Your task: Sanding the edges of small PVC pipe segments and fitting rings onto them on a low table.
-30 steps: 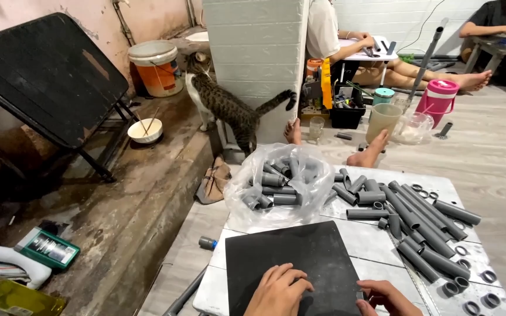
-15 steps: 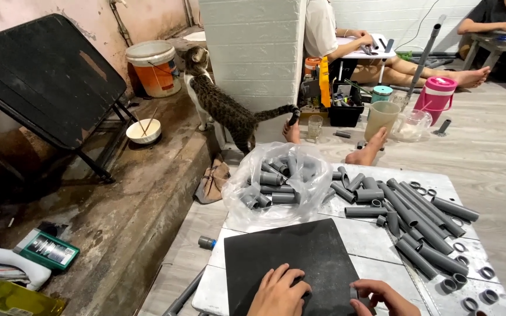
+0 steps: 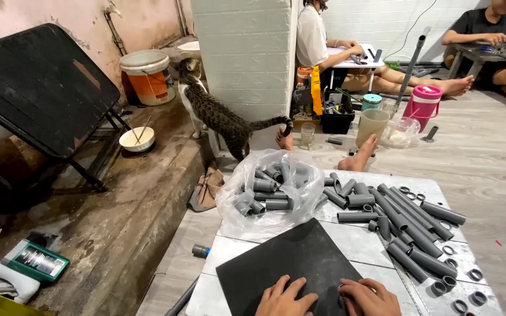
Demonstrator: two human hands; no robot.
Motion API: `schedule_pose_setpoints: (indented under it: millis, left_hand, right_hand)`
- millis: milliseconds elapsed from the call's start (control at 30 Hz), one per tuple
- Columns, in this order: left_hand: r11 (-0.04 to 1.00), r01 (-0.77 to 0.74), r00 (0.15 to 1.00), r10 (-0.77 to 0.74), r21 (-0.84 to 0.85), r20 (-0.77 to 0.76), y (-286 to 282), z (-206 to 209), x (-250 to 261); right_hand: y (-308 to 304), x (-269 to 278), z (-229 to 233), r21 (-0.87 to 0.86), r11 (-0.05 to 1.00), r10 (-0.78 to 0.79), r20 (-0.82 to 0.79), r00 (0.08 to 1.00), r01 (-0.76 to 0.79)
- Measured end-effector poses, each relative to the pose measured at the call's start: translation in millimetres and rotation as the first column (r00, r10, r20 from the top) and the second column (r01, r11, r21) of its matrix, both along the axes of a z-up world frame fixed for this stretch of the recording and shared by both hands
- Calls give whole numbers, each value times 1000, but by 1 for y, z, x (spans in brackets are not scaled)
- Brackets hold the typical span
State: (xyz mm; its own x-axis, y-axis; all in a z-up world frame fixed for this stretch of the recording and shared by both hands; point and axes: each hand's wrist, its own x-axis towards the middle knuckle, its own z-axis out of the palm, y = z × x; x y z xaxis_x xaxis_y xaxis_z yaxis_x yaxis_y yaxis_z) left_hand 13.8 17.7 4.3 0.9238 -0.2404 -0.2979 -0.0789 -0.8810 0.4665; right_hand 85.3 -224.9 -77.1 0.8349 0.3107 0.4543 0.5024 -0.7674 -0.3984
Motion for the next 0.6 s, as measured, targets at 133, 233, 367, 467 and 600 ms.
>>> schedule_pose_setpoints:
  millis: [133, 233, 367, 467, 600]
  left_hand:
    - [1000, -1, 987, 0, 6, 159, -18, -47, 6]
    - [998, -56, 925, 41, 30, 377, -32, -69, 7]
    - [1000, 15, 860, -20, 14, 510, -40, -85, 8]
    - [999, -34, 834, 44, -28, 551, -49, -113, 14]
    - [813, -534, 788, 577, -231, 212, -72, -174, 36]
  right_hand:
    - [-6, 4, 5, -122, 991, -64, -94, 993, 52]
    - [-6, 10, 9, -60, 998, -7, 15, 1000, 8]
    - [6, 9, 25, -203, 973, -148, -162, 976, 114]
    - [13, 7, 35, -228, 968, -142, -176, 974, 100]
    - [18, 11, 36, -274, 960, -120, -193, 974, 64]
